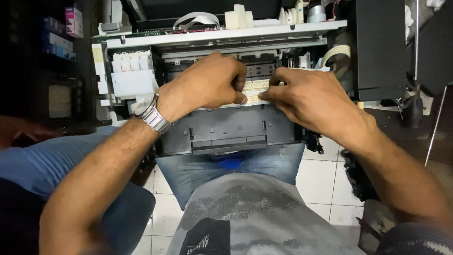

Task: Repairing an inkjet printer by routing and connecting the internal ribbon cable to the carriage assembly.

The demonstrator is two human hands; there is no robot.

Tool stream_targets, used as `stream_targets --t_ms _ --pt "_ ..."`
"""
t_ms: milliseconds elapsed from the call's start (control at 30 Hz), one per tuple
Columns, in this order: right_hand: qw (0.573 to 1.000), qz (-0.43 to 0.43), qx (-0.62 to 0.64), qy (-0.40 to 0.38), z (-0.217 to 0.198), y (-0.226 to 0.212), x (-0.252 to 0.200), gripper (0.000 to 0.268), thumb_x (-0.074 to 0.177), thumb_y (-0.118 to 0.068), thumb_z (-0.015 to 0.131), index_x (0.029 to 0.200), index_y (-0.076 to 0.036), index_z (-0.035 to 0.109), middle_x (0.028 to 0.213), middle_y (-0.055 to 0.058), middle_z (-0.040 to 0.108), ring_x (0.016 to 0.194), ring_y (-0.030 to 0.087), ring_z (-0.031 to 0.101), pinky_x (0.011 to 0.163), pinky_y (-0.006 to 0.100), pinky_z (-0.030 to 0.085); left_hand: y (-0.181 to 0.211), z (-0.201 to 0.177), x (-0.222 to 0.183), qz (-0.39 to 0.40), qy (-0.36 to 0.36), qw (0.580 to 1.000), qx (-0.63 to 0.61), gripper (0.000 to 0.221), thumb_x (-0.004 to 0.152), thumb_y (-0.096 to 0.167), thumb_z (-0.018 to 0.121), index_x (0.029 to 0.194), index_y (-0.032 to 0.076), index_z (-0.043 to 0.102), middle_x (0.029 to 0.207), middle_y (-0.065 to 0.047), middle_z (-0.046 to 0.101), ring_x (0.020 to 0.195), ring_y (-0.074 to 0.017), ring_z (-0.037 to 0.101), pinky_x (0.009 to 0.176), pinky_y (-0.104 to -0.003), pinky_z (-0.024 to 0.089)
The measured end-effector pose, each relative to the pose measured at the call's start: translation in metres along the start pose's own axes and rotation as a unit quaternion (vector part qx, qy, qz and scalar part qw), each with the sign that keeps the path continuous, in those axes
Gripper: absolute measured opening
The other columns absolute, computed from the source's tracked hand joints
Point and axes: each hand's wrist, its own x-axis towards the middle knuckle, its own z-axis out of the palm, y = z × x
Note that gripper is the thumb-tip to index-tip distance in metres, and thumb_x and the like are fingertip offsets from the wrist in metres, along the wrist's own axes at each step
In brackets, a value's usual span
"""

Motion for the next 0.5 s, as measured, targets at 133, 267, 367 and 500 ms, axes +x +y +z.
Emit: stream_targets --t_ms 133,267,367,500 --pt "0.999 0.031 0.018 -0.032 -0.0008 0.0016 0.0005 0.019 0.098 -0.025 0.068 0.115 -0.018 0.074 0.094 0.003 0.062 0.074 0.029 0.064 0.049 0.047 0.049 -0.0042 0.0035 0.0033 0.037 0.014 0.999 0.003 0.022 0.083 0.032 0.085 0.086 0.019 0.068 0.082 0.002 0.073 0.078 -0.0222 0.066 0.066 -0.041 0.049" --pt "0.998 0.026 0.048 -0.019 0.0023 0.0041 0.0003 0.02 0.097 -0.021 0.07 0.116 -0.015 0.075 0.095 0.003 0.062 0.075 0.027 0.065 0.052 0.045 0.051 -0.001 0.0 -0.0003 0.032 0.004 0.999 -0.006 0.02 0.087 0.03 0.084 0.087 0.018 0.068 0.083 0.001 0.073 0.077 -0.0219 0.066 0.066 -0.041 0.049" --pt "0.997 0.025 0.07 -0.004 0.0016 0.0019 -0.0013 0.017 0.097 -0.019 0.071 0.112 -0.013 0.075 0.089 0.004 0.059 0.069 0.026 0.061 0.051 0.043 0.047 -0.0039 0.0042 0.0053 0.028 0.007 1.0 0.006 0.021 0.085 0.031 0.084 0.087 0.019 0.068 0.083 0.001 0.073 0.08 -0.0237 0.066 0.067 -0.043 0.049" --pt "0.999 0.032 0.042 -0.004 0.0057 0.0005 0.0009 0.02 0.092 -0.018 0.073 0.111 -0.015 0.077 0.091 0.004 0.061 0.073 0.025 0.062 0.048 0.044 0.049 -0.0025 0.0039 0.0039 0.047 0.014 0.999 0.023 0.018 0.083 0.028 0.082 0.09 0.017 0.07 0.086 -0.006 0.075 0.082 -0.029 0.07 0.068 -0.046 0.051"
